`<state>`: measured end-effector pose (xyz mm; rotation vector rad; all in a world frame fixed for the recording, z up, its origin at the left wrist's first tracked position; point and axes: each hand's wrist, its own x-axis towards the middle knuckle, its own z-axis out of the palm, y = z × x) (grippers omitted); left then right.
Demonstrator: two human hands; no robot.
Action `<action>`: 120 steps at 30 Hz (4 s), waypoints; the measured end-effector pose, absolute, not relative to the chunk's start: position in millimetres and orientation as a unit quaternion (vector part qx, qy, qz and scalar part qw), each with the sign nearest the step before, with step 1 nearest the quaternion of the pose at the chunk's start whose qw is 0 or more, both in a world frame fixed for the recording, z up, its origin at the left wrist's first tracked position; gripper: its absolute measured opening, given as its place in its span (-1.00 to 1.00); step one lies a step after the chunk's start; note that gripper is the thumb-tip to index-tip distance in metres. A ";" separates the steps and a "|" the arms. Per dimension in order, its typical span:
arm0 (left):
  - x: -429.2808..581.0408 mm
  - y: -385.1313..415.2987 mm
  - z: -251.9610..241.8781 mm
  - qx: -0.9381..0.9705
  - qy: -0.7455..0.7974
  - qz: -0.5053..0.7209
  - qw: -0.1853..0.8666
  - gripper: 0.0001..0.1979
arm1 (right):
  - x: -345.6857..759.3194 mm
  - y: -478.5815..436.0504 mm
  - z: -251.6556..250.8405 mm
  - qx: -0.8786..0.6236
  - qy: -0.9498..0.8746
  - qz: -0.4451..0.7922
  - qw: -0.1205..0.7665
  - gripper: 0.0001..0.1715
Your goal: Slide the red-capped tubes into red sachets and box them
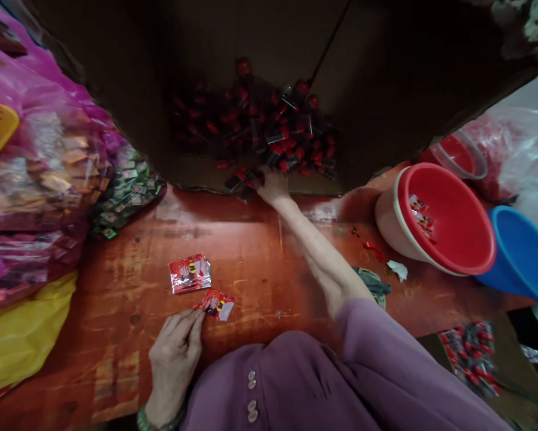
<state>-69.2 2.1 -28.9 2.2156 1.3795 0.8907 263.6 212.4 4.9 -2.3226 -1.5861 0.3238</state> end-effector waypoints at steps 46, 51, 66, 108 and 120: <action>11.5 -11.7 15.0 0.663 0.375 0.417 0.496 -0.87 | 153.2 -7.1 5.0 -0.625 -0.463 0.427 0.462 -0.76; 5.4 -6.0 13.7 0.666 0.365 0.383 0.526 -0.86 | 156.1 -6.9 -0.2 -0.624 -0.453 0.443 0.457 -0.76; -11.6 13.5 -1.0 0.672 0.471 0.444 0.360 -0.92 | 182.0 0.8 -1.3 -0.587 -0.292 0.572 0.492 -0.59; -16.5 11.0 -8.6 0.627 0.406 0.379 0.546 -0.91 | 195.5 -10.8 34.9 -0.512 -0.704 0.341 0.354 -0.74; -13.2 11.4 -14.9 0.629 0.379 0.322 0.597 -0.91 | 204.1 -5.9 37.7 -0.443 -0.766 0.422 0.199 -0.74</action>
